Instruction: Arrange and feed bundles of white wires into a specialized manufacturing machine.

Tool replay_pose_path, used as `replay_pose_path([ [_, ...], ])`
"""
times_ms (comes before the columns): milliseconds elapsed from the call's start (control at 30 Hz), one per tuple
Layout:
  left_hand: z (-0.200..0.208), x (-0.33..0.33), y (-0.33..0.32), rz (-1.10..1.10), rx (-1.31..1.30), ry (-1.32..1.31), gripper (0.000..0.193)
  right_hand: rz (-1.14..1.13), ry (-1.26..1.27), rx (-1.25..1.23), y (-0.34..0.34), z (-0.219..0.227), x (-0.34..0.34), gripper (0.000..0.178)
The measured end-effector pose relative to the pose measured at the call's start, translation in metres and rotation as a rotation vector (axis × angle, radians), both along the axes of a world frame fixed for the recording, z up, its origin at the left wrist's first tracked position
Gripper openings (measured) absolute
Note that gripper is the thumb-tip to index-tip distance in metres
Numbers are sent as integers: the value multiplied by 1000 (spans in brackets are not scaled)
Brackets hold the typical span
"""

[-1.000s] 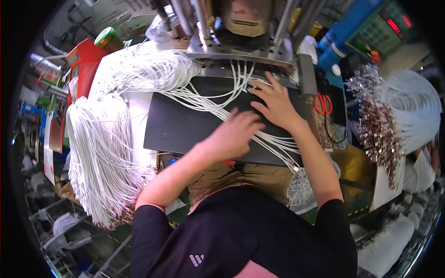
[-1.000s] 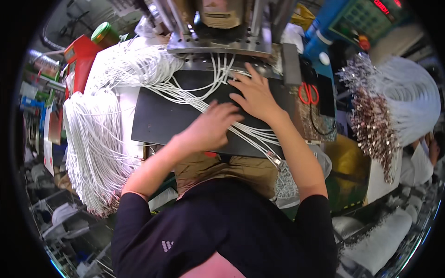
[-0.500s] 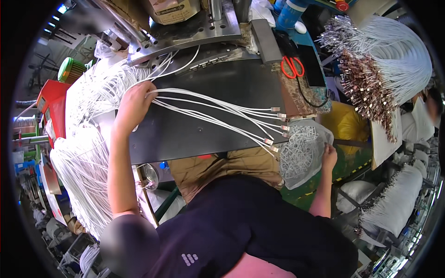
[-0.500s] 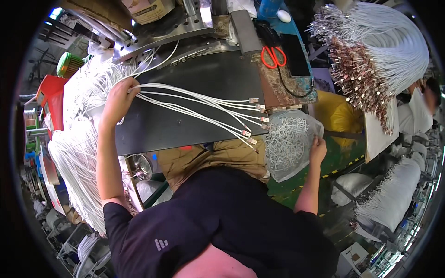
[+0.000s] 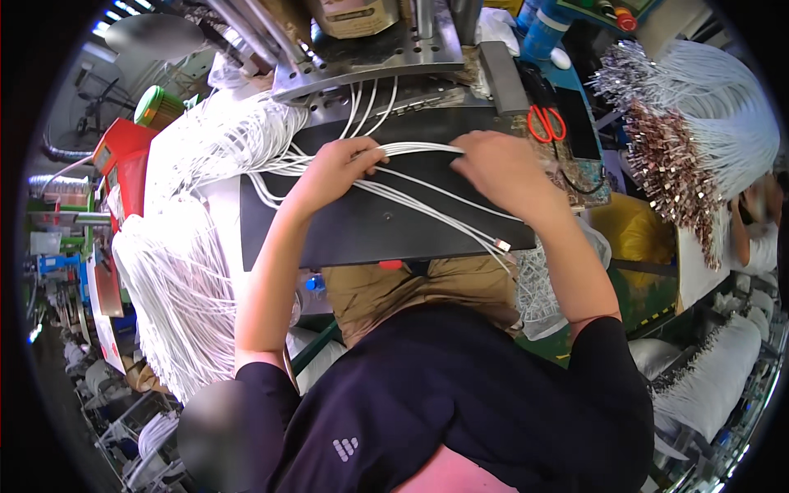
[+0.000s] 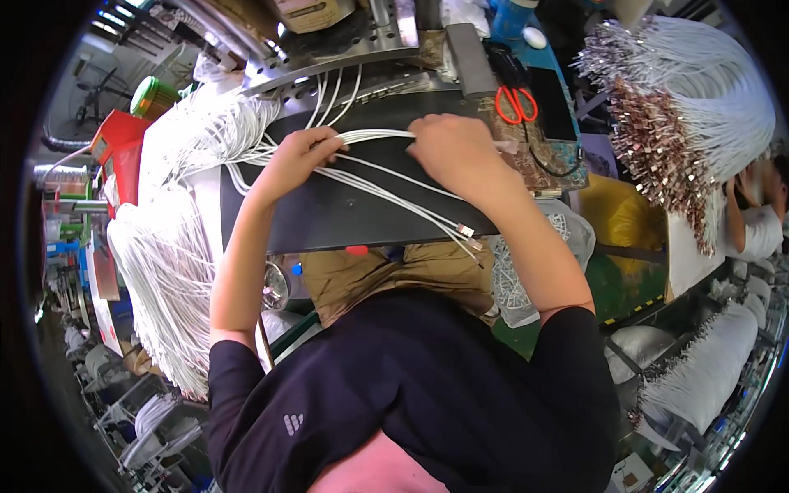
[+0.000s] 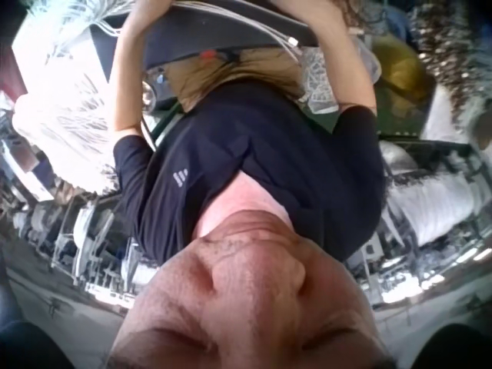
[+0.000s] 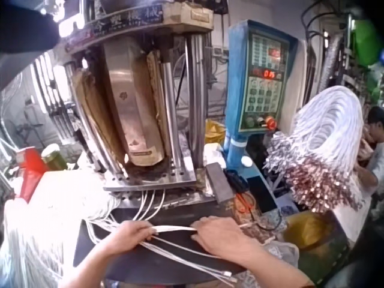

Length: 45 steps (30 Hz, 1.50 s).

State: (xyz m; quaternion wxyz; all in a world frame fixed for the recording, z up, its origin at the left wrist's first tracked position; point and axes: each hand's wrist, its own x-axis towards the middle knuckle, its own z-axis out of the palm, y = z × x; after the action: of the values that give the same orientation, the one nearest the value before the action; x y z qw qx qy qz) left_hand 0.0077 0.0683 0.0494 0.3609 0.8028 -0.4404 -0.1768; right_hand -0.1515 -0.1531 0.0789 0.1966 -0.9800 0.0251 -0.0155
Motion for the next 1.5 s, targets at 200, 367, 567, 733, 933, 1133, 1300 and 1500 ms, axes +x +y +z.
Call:
replay_pose_path([
  [200, 64, -8, 17, 484, 4, 35, 23, -158, -117, -52, -20, -33, 5, 20],
  [367, 68, -71, 9, -153, 220, 872, 31, -28, -273, -304, -21, -29, -21, 25],
  [567, -25, -99, -2, -107, -14, 1168, 30, -56, -441, 526, -13, -16, 6, 30],
  [733, -25, -88, -22, 54, -10, 1043, 28, 229, 359, 1148, 4, -24, 9, 35],
  [933, -14, -47, -33, 222, -295, 1149, 28, 125, 38, 407, -16, -58, 12, 28],
  [1133, -24, -19, -49, 488, -460, 1253, 29, 157, -598, -107, -27, -60, 71, 33],
  [1300, -35, -16, -50, 426, -409, 1152, 28, 163, -462, -346, -38, -76, 84, 42],
  [1500, -42, -18, -51, 313, -259, 1045, 25, 107, -261, 425, -33, -80, 51, 38],
])
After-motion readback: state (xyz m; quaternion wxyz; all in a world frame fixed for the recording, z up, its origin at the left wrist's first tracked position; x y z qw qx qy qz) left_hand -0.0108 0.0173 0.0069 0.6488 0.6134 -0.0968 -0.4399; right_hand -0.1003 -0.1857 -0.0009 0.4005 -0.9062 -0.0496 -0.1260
